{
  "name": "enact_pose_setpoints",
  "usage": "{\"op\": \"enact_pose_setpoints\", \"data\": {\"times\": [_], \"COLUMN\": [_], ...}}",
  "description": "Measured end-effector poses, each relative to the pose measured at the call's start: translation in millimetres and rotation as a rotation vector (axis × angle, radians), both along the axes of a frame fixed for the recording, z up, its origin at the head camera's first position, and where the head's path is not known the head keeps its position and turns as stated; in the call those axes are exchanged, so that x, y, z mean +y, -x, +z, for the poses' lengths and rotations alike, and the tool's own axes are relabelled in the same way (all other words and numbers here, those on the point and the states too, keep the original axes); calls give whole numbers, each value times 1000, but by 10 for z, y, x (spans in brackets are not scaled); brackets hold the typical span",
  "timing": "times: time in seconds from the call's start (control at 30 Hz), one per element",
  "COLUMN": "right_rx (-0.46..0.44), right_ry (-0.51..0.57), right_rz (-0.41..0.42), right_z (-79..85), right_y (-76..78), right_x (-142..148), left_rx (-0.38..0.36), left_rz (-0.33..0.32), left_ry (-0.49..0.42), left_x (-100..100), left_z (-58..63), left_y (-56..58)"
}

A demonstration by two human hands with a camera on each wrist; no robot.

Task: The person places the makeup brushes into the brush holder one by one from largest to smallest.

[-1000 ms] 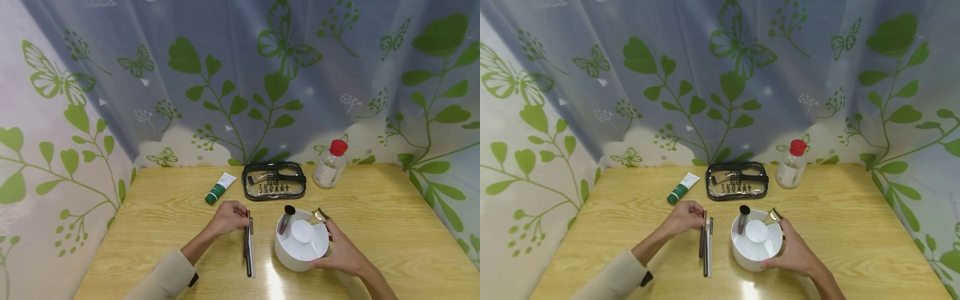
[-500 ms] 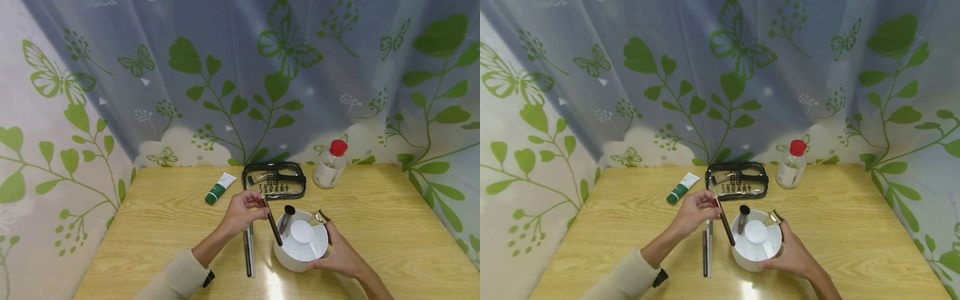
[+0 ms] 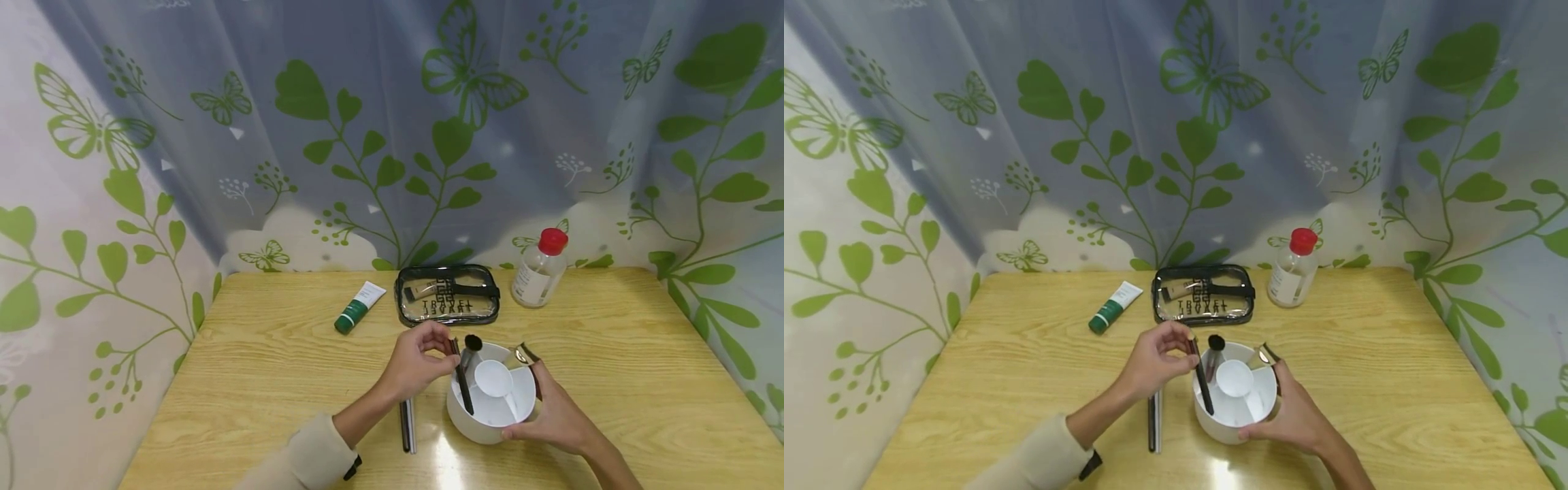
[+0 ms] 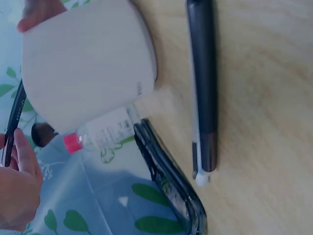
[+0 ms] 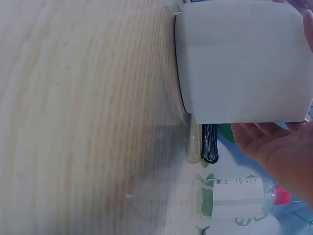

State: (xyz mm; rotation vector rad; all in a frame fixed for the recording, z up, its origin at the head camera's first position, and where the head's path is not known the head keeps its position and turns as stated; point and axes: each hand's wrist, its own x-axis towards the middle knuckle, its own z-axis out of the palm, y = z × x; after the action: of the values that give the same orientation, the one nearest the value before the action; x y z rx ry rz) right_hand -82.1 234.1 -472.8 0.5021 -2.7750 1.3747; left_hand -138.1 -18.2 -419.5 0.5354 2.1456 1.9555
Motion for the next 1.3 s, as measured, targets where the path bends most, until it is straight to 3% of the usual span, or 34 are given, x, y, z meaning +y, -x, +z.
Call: {"op": "enact_pose_setpoints", "data": {"times": [0.3,0.47,0.7,0.8,1.3], "right_rx": [-3,-6,-33,-54,-72], "right_ry": [4,9,-1,-8,-5], "right_rz": [6,7,4,6,17], "right_z": [0,0,16,23,42], "right_y": [2,1,-2,-3,2], "right_x": [-3,-4,-5,-5,2], "left_rx": [15,49,209,259,302], "left_rz": [5,-43,-101,-110,-191], "left_ry": [56,107,266,288,362], "left_x": [10,16,18,13,15], "left_z": [-32,-31,-29,-32,-113], "left_y": [-71,-95,-135,-139,-155]}}
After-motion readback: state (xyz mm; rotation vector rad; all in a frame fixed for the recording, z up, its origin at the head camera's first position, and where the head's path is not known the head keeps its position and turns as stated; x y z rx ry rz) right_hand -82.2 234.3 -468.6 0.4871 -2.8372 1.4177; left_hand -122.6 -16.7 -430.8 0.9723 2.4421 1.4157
